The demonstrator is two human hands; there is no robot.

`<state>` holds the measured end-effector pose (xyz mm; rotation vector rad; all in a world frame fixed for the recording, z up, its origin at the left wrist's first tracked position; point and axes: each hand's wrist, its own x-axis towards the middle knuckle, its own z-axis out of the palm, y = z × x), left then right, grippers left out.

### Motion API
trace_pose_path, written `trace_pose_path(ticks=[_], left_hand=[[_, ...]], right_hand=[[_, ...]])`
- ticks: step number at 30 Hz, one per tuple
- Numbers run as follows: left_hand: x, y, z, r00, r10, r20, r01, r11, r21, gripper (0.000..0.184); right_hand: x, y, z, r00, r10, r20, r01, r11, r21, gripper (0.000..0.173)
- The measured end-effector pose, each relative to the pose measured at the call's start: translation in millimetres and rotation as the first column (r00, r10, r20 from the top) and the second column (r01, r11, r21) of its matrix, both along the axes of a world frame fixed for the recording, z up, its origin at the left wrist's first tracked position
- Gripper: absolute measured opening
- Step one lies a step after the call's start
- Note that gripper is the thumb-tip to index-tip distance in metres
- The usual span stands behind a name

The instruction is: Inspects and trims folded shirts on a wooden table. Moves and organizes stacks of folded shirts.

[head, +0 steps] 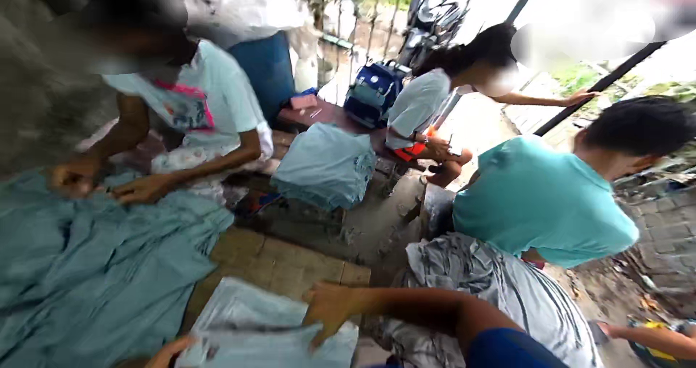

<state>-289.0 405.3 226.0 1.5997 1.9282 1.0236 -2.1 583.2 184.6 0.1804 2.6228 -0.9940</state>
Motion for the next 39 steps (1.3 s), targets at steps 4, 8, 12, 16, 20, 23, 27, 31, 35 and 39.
trace_pose_path(ticks=[4, 8, 12, 16, 20, 23, 27, 31, 35, 39], left_hand=[[23.2, -9.1, 12.4, 0.967, 0.221, 0.129, -0.185, 0.952, -0.244, 0.058], [18.9, -15.6, 21.1, 0.956, 0.260, 0.133, -0.205, 0.923, -0.326, 0.033], [15.4, -22.7, 24.7, 0.973, 0.093, 0.212, -0.061, 0.986, -0.154, 0.015], [8.0, -29.3, 20.6, 0.942, 0.039, 0.335, -0.012, 0.997, -0.082, 0.013], [4.6, -37.4, 25.6, 0.934, 0.046, 0.355, -0.004, 0.993, -0.118, 0.015], [6.4, -37.2, 23.0, 0.941, 0.080, 0.329, -0.044, 0.992, -0.115, 0.016], [9.3, -23.9, 17.5, 0.951, 0.146, 0.273, -0.122, 0.987, -0.102, 0.019], [13.8, -6.3, 2.4, 0.954, 0.254, 0.159, -0.244, 0.966, -0.084, 0.024], [16.1, -0.7, -1.8, 0.971, 0.229, 0.069, -0.207, 0.949, -0.237, 0.045], [19.8, -20.8, 13.6, 0.980, 0.170, -0.101, -0.189, 0.957, -0.222, 0.023]], right_hand=[[12.6, 9.2, -3.4, 0.960, -0.197, 0.197, 0.264, 0.871, -0.414, 0.041], [-2.6, 3.0, -47.8, 0.795, -0.586, 0.156, 0.575, 0.648, -0.500, 0.037], [-70.8, -3.9, -45.6, 0.770, -0.637, -0.027, 0.591, 0.729, -0.346, 0.035], [-140.4, -12.9, -39.0, 0.808, -0.586, 0.060, 0.588, 0.792, -0.164, 0.052], [-164.0, 1.8, -27.1, 0.805, -0.566, 0.177, 0.591, 0.787, -0.174, 0.036], [-162.5, 1.1, -8.1, 0.728, -0.617, 0.299, 0.671, 0.552, -0.496, 0.032], [-155.2, -21.4, 12.8, 0.757, -0.510, 0.408, 0.530, 0.116, -0.840, 0.022], [-140.5, -27.2, 24.3, 0.893, -0.438, 0.105, 0.232, 0.247, -0.941, 0.019], [-124.8, -23.1, 24.4, 0.915, -0.403, -0.024, 0.083, 0.245, -0.966, 0.042], [-73.4, -22.4, -3.5, 0.968, -0.226, -0.104, 0.004, 0.432, -0.902, 0.058]])
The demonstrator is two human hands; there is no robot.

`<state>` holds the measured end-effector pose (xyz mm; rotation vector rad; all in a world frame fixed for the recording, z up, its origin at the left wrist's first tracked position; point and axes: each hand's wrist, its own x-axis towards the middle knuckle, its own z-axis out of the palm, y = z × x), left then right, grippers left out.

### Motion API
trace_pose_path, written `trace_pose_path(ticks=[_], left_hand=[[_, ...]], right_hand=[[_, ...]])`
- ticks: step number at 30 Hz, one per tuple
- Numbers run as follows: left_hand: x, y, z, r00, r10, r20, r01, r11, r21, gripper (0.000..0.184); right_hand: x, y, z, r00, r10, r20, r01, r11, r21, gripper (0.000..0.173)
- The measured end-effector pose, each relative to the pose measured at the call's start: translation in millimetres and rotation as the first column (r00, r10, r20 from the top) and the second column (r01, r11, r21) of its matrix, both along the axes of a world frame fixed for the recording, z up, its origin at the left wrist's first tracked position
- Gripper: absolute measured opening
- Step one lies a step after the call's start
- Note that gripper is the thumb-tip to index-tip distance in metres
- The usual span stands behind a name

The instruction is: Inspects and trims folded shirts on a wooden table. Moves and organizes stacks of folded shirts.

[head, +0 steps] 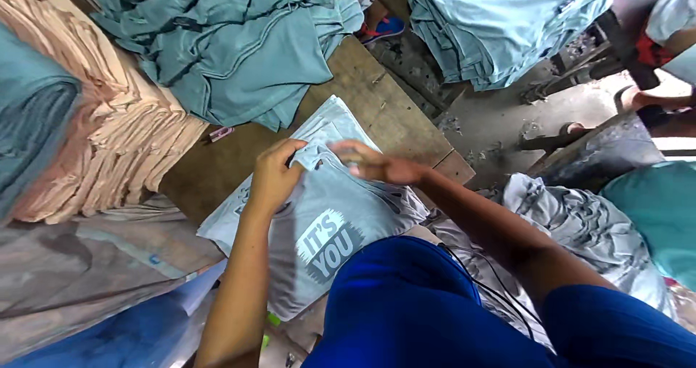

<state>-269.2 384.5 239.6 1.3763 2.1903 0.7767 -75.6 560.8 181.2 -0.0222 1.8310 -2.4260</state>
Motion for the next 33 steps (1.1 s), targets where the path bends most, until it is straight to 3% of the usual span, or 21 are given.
trace_pose_path(ticks=[1, 3, 5, 7, 10, 12, 15, 16, 18, 20, 22, 23, 25, 27, 28, 30, 33], left_hand=[[-0.3, -7.9, 2.3, 1.000, -0.010, -0.015, 0.010, 0.999, 0.047, 0.023], [-1.2, -22.9, 4.4, 0.999, -0.043, 0.009, 0.041, 0.988, 0.149, 0.021], [0.9, -32.9, 3.9, 0.996, -0.061, 0.065, 0.046, 0.976, 0.214, 0.019], [3.0, -36.5, 3.4, 0.993, -0.057, 0.106, 0.031, 0.972, 0.232, 0.020], [2.5, -31.9, -0.7, 0.988, -0.064, 0.139, 0.031, 0.974, 0.224, 0.022], [1.5, -28.0, -3.1, 0.990, -0.081, 0.117, 0.055, 0.976, 0.210, 0.021], [1.4, -21.4, -3.9, 0.986, -0.125, 0.109, 0.105, 0.980, 0.170, 0.023], [1.7, -19.7, -4.0, 0.986, -0.125, 0.113, 0.107, 0.981, 0.159, 0.023], [2.3, -19.0, -1.4, 0.988, -0.113, 0.106, 0.098, 0.985, 0.140, 0.022], [1.8, -20.7, 2.6, 0.988, -0.112, 0.106, 0.095, 0.984, 0.152, 0.022], [-1.4, -23.0, 2.0, 0.987, -0.125, 0.096, 0.105, 0.975, 0.195, 0.021], [-0.9, -24.0, -0.6, 0.988, -0.122, 0.090, 0.099, 0.970, 0.220, 0.020], [2.5, -21.4, -7.5, 0.995, -0.073, 0.070, 0.054, 0.966, 0.252, 0.020], [4.4, -14.9, -13.4, 0.996, -0.017, 0.091, -0.007, 0.967, 0.256, 0.024], [3.6, -12.1, -14.1, 0.994, -0.006, 0.109, -0.020, 0.971, 0.240, 0.033], [3.3, -10.2, -8.9, 0.991, 0.053, 0.121, -0.064, 0.994, 0.092, 0.057], [4.1, -17.0, -2.6, 0.999, 0.037, -0.011, -0.037, 0.999, -0.029, 0.032]], right_hand=[[17.8, 4.0, -3.8, 0.995, 0.096, 0.033, -0.101, 0.980, 0.173, 0.060], [43.2, 8.3, 5.0, 0.943, 0.241, 0.232, -0.329, 0.791, 0.515, 0.055], [52.7, 15.0, 20.5, 0.878, 0.298, 0.374, -0.476, 0.620, 0.624, 0.049], [52.4, 22.3, 24.1, 0.862, 0.301, 0.407, -0.503, 0.598, 0.623, 0.042], [34.5, 32.5, 7.2, 0.861, 0.252, 0.442, -0.484, 0.673, 0.560, 0.041], [14.8, 36.6, -8.7, 0.893, 0.055, 0.447, -0.340, 0.734, 0.589, 0.052], [-30.7, 30.0, -23.5, 0.913, -0.300, 0.277, -0.043, 0.604, 0.796, 0.048], [-49.1, 25.0, -26.5, 0.895, -0.361, 0.261, 0.009, 0.601, 0.799, 0.046], [-82.1, 15.1, -31.3, 0.849, -0.404, 0.340, -0.033, 0.603, 0.797, 0.049], [-99.3, 8.8, -24.8, 0.813, -0.408, 0.414, -0.103, 0.601, 0.793, 0.038], [-100.0, 7.9, -5.9, 0.827, -0.389, 0.406, -0.057, 0.660, 0.749, 0.030], [-94.7, 6.0, 2.6, 0.846, -0.369, 0.386, 0.012, 0.734, 0.679, 0.028], [-81.2, -5.7, 11.8, 0.908, -0.313, 0.281, 0.201, 0.910, 0.363, 0.022], [-69.6, -20.0, 17.1, 0.967, -0.241, 0.088, 0.241, 0.970, 0.012, 0.016], [-64.7, -23.1, 18.5, 0.976, -0.219, -0.010, 0.218, 0.975, -0.044, 0.017], [-51.0, -21.8, 18.0, 0.970, -0.203, -0.134, 0.207, 0.978, 0.016, 0.023], [-13.7, -8.5, 14.4, 0.996, -0.040, -0.078, 0.059, 0.963, 0.262, 0.041]])
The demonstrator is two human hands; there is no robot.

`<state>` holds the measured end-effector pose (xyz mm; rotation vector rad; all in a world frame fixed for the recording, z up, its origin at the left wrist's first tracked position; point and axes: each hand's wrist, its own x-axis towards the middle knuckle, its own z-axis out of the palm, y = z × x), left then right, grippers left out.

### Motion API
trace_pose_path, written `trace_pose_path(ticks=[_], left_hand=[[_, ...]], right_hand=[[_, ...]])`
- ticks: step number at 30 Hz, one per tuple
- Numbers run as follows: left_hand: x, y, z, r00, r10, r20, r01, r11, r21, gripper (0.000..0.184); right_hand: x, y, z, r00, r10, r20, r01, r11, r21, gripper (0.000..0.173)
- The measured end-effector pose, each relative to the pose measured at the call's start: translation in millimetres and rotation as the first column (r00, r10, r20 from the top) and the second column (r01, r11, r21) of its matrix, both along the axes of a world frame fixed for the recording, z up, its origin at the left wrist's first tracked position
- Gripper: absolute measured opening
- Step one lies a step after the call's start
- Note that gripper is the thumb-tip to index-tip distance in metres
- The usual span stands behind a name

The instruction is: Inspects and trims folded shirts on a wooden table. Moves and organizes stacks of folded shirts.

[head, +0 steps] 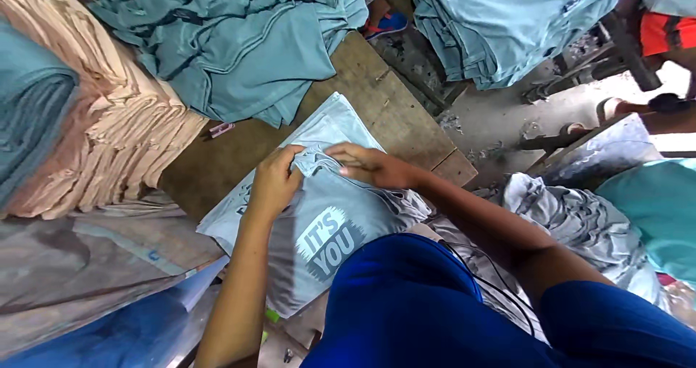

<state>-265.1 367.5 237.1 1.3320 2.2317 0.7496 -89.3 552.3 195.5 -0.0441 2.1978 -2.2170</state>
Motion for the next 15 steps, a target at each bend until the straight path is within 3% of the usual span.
trace_pose_path(ticks=[4, 6, 10, 12, 15], left_hand=[[-0.6, -16.9, 2.4, 0.993, -0.078, -0.089, 0.088, 0.990, 0.109, 0.026], [0.7, -20.5, -3.2, 0.989, -0.091, -0.113, 0.111, 0.976, 0.185, 0.025], [1.2, -16.1, -10.7, 0.986, -0.125, -0.106, 0.148, 0.955, 0.256, 0.023], [4.2, -13.2, -12.7, 0.983, -0.141, -0.119, 0.168, 0.949, 0.266, 0.022], [6.6, -13.5, -11.0, 0.983, -0.140, -0.120, 0.167, 0.951, 0.262, 0.020]], right_hand=[[52.0, 19.3, -18.7, 0.891, 0.254, 0.377, -0.368, 0.890, 0.270, 0.040], [62.2, 30.2, -10.7, 0.855, 0.274, 0.441, -0.437, 0.838, 0.326, 0.045], [49.4, 38.8, -19.8, 0.875, 0.183, 0.447, -0.373, 0.845, 0.383, 0.043], [22.4, 36.5, -42.1, 0.922, -0.043, 0.386, -0.156, 0.869, 0.469, 0.044], [-42.7, 29.8, -61.4, 0.875, -0.371, 0.310, 0.137, 0.804, 0.578, 0.041]])
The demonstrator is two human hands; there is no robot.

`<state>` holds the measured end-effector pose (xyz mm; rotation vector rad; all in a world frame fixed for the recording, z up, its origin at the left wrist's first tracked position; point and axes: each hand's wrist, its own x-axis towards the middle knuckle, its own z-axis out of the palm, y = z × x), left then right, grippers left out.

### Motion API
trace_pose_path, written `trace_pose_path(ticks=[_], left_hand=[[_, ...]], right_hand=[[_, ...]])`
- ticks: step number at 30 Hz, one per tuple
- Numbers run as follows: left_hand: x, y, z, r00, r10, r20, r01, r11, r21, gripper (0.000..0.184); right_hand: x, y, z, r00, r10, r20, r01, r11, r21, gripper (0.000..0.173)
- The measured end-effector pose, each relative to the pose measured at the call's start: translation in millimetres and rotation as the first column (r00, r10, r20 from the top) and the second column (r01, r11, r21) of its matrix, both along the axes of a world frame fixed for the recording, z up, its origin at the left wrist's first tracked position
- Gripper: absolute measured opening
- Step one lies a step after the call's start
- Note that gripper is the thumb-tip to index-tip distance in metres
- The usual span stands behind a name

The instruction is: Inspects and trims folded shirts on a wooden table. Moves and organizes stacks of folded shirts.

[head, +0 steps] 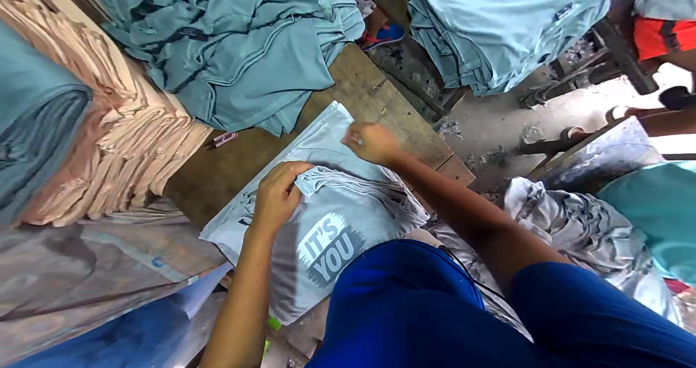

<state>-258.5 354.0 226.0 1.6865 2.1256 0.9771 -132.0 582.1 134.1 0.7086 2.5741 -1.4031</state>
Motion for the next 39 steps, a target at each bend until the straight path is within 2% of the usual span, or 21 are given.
trace_pose_path(ticks=[3, 6, 9, 10, 11, 12, 13, 15, 18, 20, 22, 23, 25, 27, 29, 31, 32, 33, 35, 38, 39], left_hand=[[1.0, -4.6, 7.4, 1.000, 0.009, 0.002, -0.009, 0.999, -0.037, 0.019], [-1.3, -10.6, 14.9, 1.000, 0.021, -0.009, -0.021, 0.999, -0.044, 0.019], [-0.7, -4.9, 14.1, 0.998, 0.063, -0.010, -0.063, 0.998, -0.029, 0.020], [0.6, 0.6, 12.6, 0.996, 0.082, -0.022, -0.083, 0.996, -0.038, 0.021], [1.3, 7.0, 10.7, 0.994, 0.104, -0.038, -0.106, 0.993, -0.051, 0.021], [0.8, 13.5, 7.5, 0.989, 0.133, -0.058, -0.136, 0.989, -0.054, 0.021], [-1.0, 18.6, 3.0, 0.985, 0.161, -0.065, -0.165, 0.985, -0.054, 0.021], [-4.9, 23.2, -4.8, 0.982, 0.185, -0.027, -0.187, 0.978, -0.092, 0.022], [-0.8, 21.9, -6.8, 0.988, 0.154, 0.012, -0.152, 0.981, -0.121, 0.022], [2.7, 20.2, -2.6, 0.993, 0.114, -0.023, -0.116, 0.986, -0.116, 0.021], [1.9, 12.8, 4.3, 0.995, 0.088, -0.055, -0.093, 0.990, -0.102, 0.022], [0.2, 7.8, 7.3, 0.995, 0.076, -0.060, -0.081, 0.993, -0.083, 0.021], [-2.9, -0.1, 9.5, 0.996, 0.046, -0.079, -0.048, 0.998, -0.031, 0.019], [-0.7, -5.7, 6.7, 0.995, 0.021, -0.096, -0.019, 1.000, 0.019, 0.017], [0.6, -9.1, 4.5, 0.994, 0.006, -0.108, 0.001, 0.998, 0.059, 0.016], [2.7, -11.0, 1.4, 0.992, -0.009, -0.124, 0.022, 0.995, 0.098, 0.015], [5.1, -11.2, -1.0, 0.991, -0.019, -0.131, 0.034, 0.993, 0.112, 0.015], [7.4, -11.3, -3.1, 0.990, -0.029, -0.134, 0.045, 0.992, 0.121, 0.015], [10.5, -12.6, -4.7, 0.990, -0.035, -0.135, 0.052, 0.991, 0.123, 0.015], [10.7, -12.6, 3.0, 0.990, -0.028, -0.136, 0.042, 0.994, 0.104, 0.016], [10.1, -12.6, 5.5, 0.990, -0.026, -0.138, 0.039, 0.995, 0.096, 0.016]], right_hand=[[-48.9, -12.8, 2.6, 0.993, -0.082, 0.081, 0.075, 0.994, 0.084, 0.038], [-54.8, -13.7, 32.8, 0.984, -0.077, 0.161, 0.064, 0.995, 0.081, 0.031], [-45.4, -10.9, 56.7, 0.988, -0.149, 0.033, 0.152, 0.974, -0.170, 0.028], [-44.6, -13.9, 56.7, 0.982, -0.184, -0.040, 0.159, 0.925, -0.345, 0.028], [-44.0, -20.0, 55.7, 0.969, -0.221, -0.111, 0.128, 0.832, -0.539, 0.024], [-42.9, -28.8, 54.5, 0.943, -0.256, -0.211, 0.054, 0.747, -0.663, 0.017], [-39.0, -34.4, 54.1, 0.915, -0.238, -0.324, -0.069, 0.702, -0.709, 0.011], [-23.7, -42.0, 55.0, 0.854, -0.175, -0.490, -0.228, 0.721, -0.654, 0.016], [8.7, -53.6, 47.2, 0.766, -0.175, -0.619, -0.284, 0.772, -0.569, 0.031], [33.9, -58.7, 39.8, 0.763, -0.131, -0.633, -0.294, 0.801, -0.521, 0.045], [67.5, -49.5, 33.6, 0.845, 0.059, -0.531, -0.319, 0.854, -0.412, 0.057], [85.8, -39.6, 34.8, 0.896, 0.203, -0.395, -0.347, 0.875, -0.338, 0.059], [113.6, -21.9, 38.6, 0.902, 0.413, -0.123, -0.431, 0.880, -0.201, 0.055], [129.3, -16.1, 44.3, 0.873, 0.488, -0.018, -0.486, 0.864, -0.128, 0.050], [134.3, -16.3, 33.0, 0.912, 0.400, -0.091, -0.409, 0.906, -0.107, 0.040], [127.0, -15.4, 7.8, 0.981, 0.137, -0.135, -0.163, 0.966, -0.199, 0.039], [116.3, -15.4, -3.9, 0.989, 0.028, -0.143, -0.052, 0.984, -0.168, 0.043], [100.4, -16.6, -8.9, 0.987, -0.016, -0.163, 0.001, 0.996, -0.094, 0.041], [59.0, -26.1, -3.0, 0.986, -0.022, -0.168, 0.024, 1.000, 0.010, 0.034], [-1.5, -39.7, 12.0, 0.993, 0.051, 0.108, -0.060, 0.994, 0.087, 0.050], [-14.3, -42.1, 13.8, 0.983, 0.073, 0.169, -0.093, 0.989, 0.115, 0.047]])
